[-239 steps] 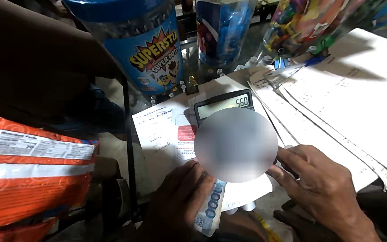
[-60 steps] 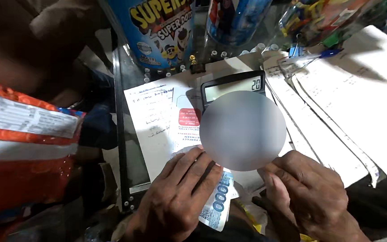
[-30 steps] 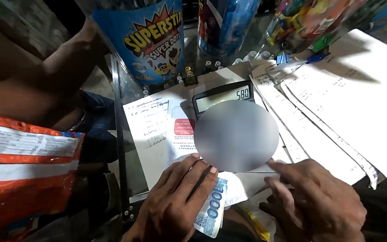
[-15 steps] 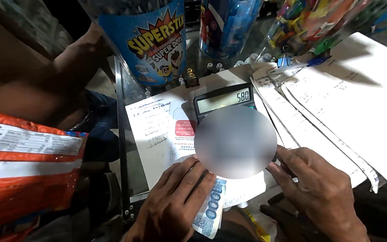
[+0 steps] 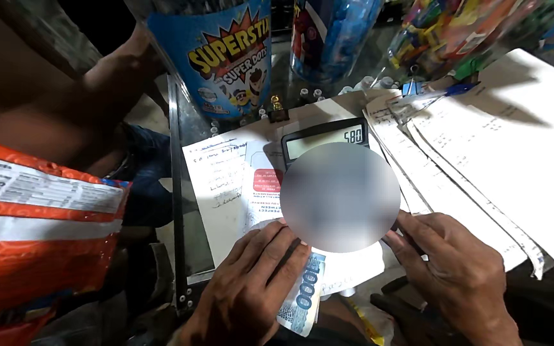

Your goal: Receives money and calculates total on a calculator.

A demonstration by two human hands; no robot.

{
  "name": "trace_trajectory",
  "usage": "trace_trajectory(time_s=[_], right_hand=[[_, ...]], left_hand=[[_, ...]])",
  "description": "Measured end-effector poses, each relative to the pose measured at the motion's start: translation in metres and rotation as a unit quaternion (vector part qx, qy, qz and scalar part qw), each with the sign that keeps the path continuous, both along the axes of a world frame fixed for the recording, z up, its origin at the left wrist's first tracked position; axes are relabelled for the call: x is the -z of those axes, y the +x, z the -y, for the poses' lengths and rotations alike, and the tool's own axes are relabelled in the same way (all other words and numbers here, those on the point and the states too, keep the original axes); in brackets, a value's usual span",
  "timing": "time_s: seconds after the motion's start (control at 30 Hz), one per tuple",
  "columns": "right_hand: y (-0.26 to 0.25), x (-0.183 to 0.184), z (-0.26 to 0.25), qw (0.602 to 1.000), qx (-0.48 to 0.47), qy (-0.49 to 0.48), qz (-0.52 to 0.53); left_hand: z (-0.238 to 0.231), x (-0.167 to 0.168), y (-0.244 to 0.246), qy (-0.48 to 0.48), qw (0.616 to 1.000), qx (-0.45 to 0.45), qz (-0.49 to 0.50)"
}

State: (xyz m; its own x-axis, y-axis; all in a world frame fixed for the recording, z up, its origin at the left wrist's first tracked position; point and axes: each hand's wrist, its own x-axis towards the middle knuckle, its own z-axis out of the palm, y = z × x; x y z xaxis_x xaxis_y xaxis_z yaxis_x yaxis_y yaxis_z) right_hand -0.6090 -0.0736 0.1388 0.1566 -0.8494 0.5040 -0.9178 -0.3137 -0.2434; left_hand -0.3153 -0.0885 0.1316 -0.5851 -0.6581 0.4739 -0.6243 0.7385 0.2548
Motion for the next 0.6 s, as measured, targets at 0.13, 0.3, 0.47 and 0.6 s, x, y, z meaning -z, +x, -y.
trace_trajectory(time_s=[0.13, 0.3, 0.47, 0.6], right_hand=[[-0.0001, 0.0008, -0.0001, 1.000, -0.001, -0.004, 0.005], [-0.0005, 0.0020, -0.0003, 1.000, -0.002, -0.008, 0.011], [-0.0012, 0.0020, -0.0004, 1.000, -0.007, -0.008, 0.017], [-0.0008, 0.0013, 0.0001, 1.000, -0.003, -0.004, 0.013]], left_hand=[[0.0006, 0.0005, 0.0006, 0.000, 1.000, 0.004, -0.003], [0.0006, 0.0000, 0.0007, -0.002, 1.000, 0.004, -0.002], [0.0007, -0.0001, 0.0008, -0.004, 1.000, 0.002, -0.001], [0.0002, -0.0002, -0.0003, -0.003, 1.000, -0.005, -0.012]])
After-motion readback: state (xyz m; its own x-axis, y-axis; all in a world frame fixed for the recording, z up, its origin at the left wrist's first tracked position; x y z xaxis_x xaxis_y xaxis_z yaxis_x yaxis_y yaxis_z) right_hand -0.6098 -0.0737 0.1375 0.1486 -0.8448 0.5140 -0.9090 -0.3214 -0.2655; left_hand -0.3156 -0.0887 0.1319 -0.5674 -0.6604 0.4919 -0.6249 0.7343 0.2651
